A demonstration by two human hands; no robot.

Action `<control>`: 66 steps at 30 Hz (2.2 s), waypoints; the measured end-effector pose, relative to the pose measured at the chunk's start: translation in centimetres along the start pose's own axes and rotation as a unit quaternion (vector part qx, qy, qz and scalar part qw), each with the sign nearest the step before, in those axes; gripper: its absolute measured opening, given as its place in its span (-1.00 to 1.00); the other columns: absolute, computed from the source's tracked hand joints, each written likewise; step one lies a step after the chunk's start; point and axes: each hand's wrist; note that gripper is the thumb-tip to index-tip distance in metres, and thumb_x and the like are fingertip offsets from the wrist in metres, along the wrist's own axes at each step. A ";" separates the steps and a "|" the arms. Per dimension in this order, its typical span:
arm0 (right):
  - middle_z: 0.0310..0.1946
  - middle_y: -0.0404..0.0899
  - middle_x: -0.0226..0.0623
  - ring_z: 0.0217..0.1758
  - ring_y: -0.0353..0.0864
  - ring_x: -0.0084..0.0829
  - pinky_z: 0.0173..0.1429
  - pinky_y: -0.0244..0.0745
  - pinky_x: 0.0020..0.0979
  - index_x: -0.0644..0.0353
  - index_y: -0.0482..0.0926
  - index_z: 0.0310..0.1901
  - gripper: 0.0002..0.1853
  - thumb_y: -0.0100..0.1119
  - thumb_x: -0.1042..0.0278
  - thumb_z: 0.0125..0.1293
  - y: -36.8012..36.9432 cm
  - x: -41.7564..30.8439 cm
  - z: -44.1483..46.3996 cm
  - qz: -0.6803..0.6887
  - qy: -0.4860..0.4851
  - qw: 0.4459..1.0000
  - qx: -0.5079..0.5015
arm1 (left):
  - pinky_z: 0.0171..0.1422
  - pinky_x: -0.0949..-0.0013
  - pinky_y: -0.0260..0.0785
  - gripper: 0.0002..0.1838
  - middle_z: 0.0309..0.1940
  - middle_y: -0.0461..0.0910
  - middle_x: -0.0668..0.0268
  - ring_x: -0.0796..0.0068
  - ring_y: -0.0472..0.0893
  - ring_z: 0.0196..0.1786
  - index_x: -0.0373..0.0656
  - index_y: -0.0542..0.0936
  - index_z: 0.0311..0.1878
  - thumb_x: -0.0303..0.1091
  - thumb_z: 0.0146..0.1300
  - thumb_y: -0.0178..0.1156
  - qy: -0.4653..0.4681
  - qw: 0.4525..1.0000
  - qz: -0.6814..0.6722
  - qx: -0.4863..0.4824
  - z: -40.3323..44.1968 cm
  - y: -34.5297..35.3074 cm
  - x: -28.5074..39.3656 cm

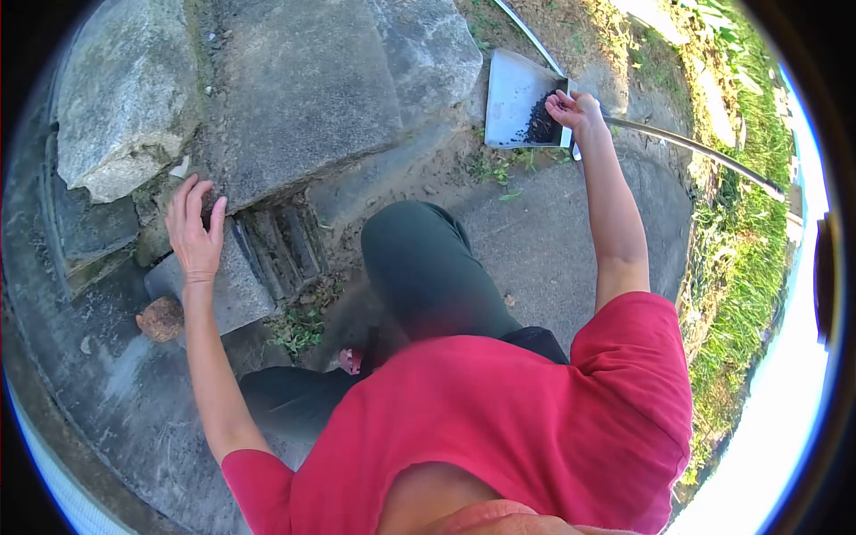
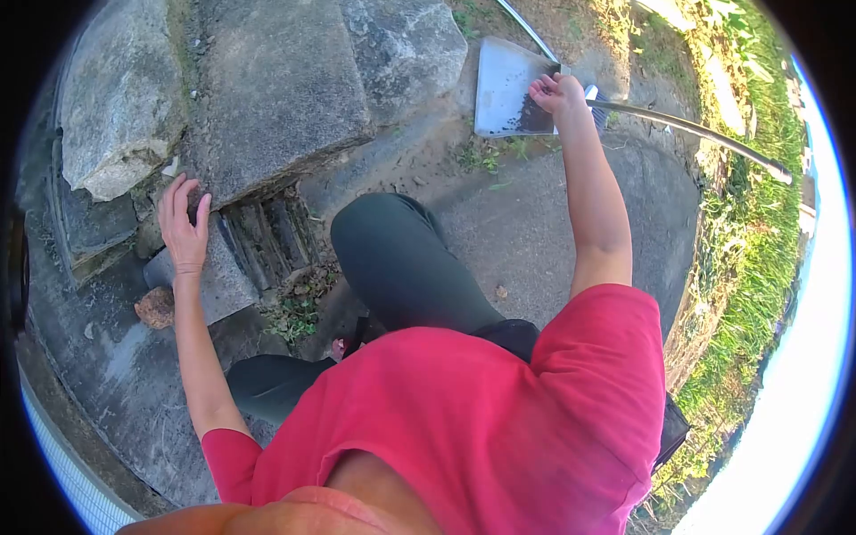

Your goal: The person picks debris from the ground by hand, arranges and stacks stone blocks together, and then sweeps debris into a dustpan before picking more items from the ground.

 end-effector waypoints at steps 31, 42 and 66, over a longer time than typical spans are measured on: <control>-0.48 0.62 -0.50 -0.37 0.56 -0.61 -0.24 0.48 -0.47 0.08 0.78 -0.09 -0.70 0.39 0.10 0.24 51.4 21.9 -41.2 -0.358 -0.480 0.504 -0.622 | 0.40 0.06 0.14 -0.35 0.41 0.30 0.19 0.12 0.34 0.38 -0.02 0.49 0.20 0.17 0.16 0.30 -0.109 0.991 -0.048 0.067 -1.6 0.7 -0.8; -0.26 0.72 -0.02 -0.15 0.72 0.00 -0.06 0.62 -0.12 0.24 0.74 -0.35 -0.78 0.23 0.27 0.15 62.8 37.2 -45.8 -0.435 -0.752 0.184 -0.459 | 0.42 0.05 0.11 -0.33 0.42 0.26 0.12 0.10 0.28 0.42 -0.12 0.52 0.18 0.17 0.16 0.31 -0.119 0.988 -0.083 0.051 -1.5 0.4 -0.9; -0.32 0.47 -0.22 -0.55 0.27 -0.52 -0.61 0.10 -0.50 0.47 0.47 -0.04 -0.71 0.04 0.38 0.35 65.7 34.3 -41.9 -0.369 -0.055 0.639 -0.673 | 0.46 -0.01 0.07 -0.36 0.43 0.26 0.14 0.09 0.27 0.42 -0.08 0.49 0.18 0.19 0.20 0.27 -0.122 0.989 -0.066 0.048 -1.7 0.6 -0.8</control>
Point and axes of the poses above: each hand's wrist, its own z-axis towards the middle knuckle, its own y-axis out of the palm, x = y × z
